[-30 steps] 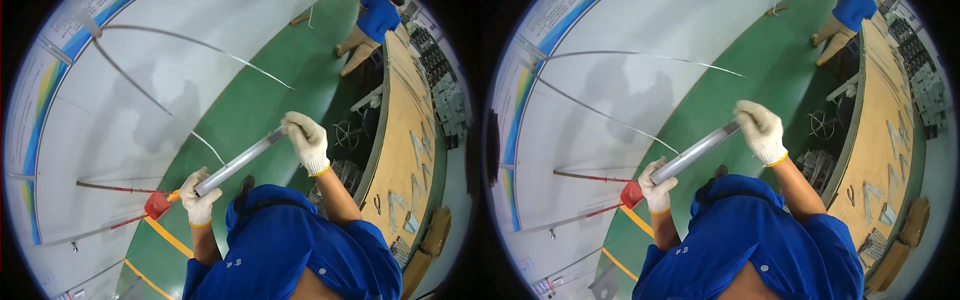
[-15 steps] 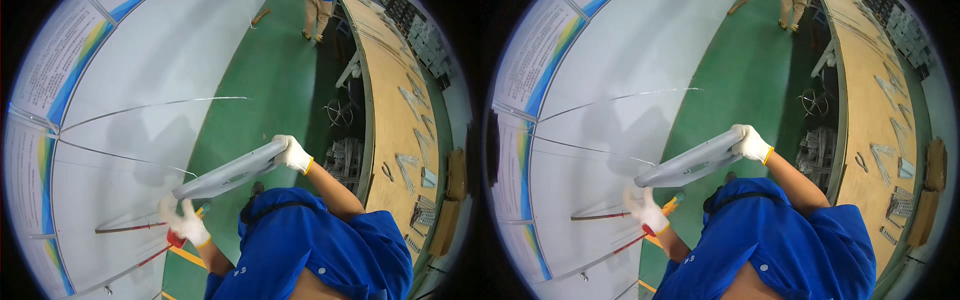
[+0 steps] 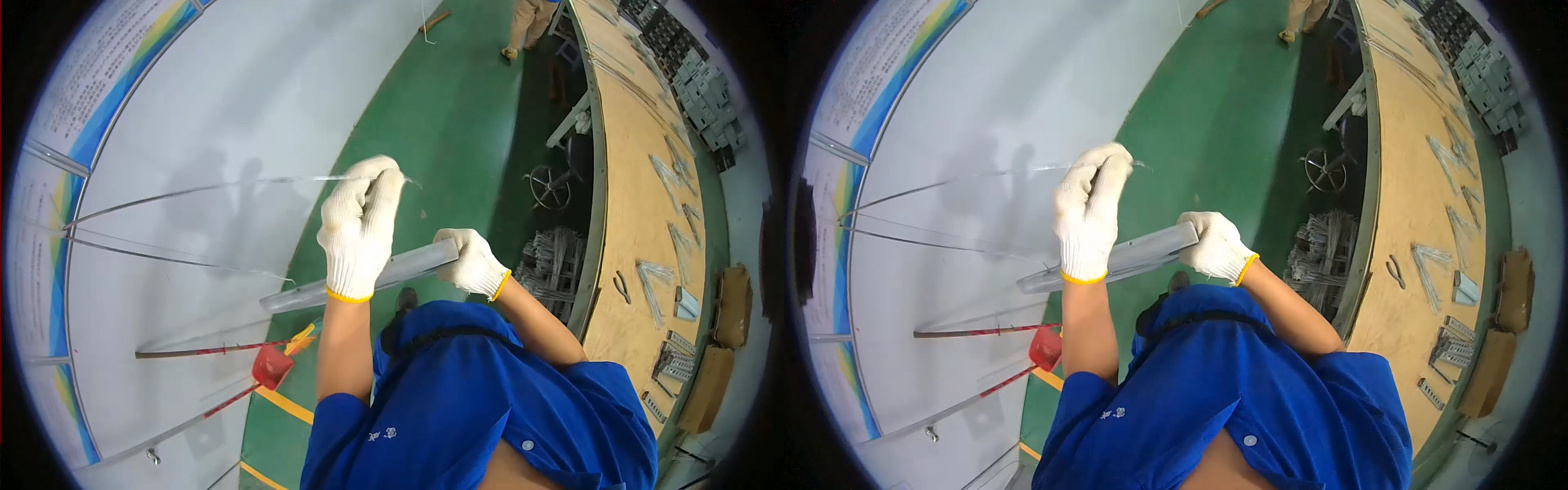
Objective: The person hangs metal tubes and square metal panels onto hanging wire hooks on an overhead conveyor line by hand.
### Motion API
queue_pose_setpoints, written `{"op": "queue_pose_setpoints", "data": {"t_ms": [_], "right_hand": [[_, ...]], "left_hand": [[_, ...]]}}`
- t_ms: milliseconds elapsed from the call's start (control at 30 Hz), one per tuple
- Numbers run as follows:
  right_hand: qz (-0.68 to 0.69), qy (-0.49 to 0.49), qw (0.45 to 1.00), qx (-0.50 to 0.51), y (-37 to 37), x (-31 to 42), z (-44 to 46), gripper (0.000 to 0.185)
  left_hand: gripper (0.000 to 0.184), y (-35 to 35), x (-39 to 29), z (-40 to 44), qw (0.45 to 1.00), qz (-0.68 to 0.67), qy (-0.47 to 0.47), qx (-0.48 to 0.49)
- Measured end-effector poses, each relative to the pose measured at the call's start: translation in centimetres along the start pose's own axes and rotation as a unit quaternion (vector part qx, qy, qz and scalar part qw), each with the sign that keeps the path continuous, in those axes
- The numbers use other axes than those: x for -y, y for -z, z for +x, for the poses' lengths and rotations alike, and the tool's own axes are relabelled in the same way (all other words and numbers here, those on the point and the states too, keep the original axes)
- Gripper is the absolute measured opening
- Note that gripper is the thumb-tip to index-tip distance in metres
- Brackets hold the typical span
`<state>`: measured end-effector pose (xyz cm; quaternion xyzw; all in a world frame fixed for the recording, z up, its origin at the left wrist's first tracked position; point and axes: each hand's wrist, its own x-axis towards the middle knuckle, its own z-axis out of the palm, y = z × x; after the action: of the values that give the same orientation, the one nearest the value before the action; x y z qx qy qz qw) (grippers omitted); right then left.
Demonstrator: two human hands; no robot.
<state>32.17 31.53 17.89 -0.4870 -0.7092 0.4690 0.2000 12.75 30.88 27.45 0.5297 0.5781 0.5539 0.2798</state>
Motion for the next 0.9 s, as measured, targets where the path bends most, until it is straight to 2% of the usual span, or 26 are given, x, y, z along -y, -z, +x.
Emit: {"op": "queue_pose_setpoints", "data": {"t_ms": [33, 100, 167, 233, 300, 400, 567, 700, 800, 900], "right_hand": [[0.0, -0.007, 1.0, 0.001, 0.2, 0.3, -0.3, 0.026], [0.004, -0.021, 1.0, 0.002, 0.7, 1.3, -0.9, 0.027], [0.025, -0.023, 0.999, -0.004, 1.0, 1.4, -1.2, 0.027], [0.037, -0.041, 0.998, -0.005, 1.3, 1.2, -1.2, 0.027], [-0.007, -0.015, 1.0, -0.005, 1.4, 1.3, -1.0, 0.026], [-0.046, 0.028, 0.999, 0.003, 1.7, 2.0, -0.8, 0.024], [-0.084, 0.082, 0.993, -0.008, 1.2, 2.5, -0.3, 0.023], [-0.073, 0.057, 0.996, 0.005, 1.1, 3.1, -0.2, 0.024], [-0.077, 0.048, 0.996, 0.012, 1.0, 3.4, -0.1, 0.024], [-0.066, 0.042, 0.997, 0.019, 1.0, 3.1, -0.2, 0.024]], "left_hand": [[0.021, 0.5, 0.3, 0.1, 1.0, 0.012, 0.005, 0.025], [0.012, 1.3, 1.1, -0.6, 0.997, 0.057, -0.05, 0.01], [0.015, 3.0, 2.2, -1.6, 0.989, 0.12, -0.082, 0.021], [0.015, 4.4, 2.5, -2.5, 0.988, 0.134, -0.075, 0.033], [0.014, 5.4, 2.1, -3.3, 0.982, 0.163, -0.08, 0.046], [0.012, 5.8, 0.9, -4.1, 0.984, 0.151, -0.049, 0.081], [0.012, 6.2, 1.0, -4.9, 0.983, 0.165, -0.047, 0.063], [0.01, 6.8, 0.7, -5.4, 0.983, 0.163, -0.043, 0.068], [0.006, 6.8, 1.7, -5.6, 0.982, 0.158, -0.096, 0.035], [0.005, 6.9, 1.8, -5.8, 0.987, 0.132, -0.088, 0.037]]}}
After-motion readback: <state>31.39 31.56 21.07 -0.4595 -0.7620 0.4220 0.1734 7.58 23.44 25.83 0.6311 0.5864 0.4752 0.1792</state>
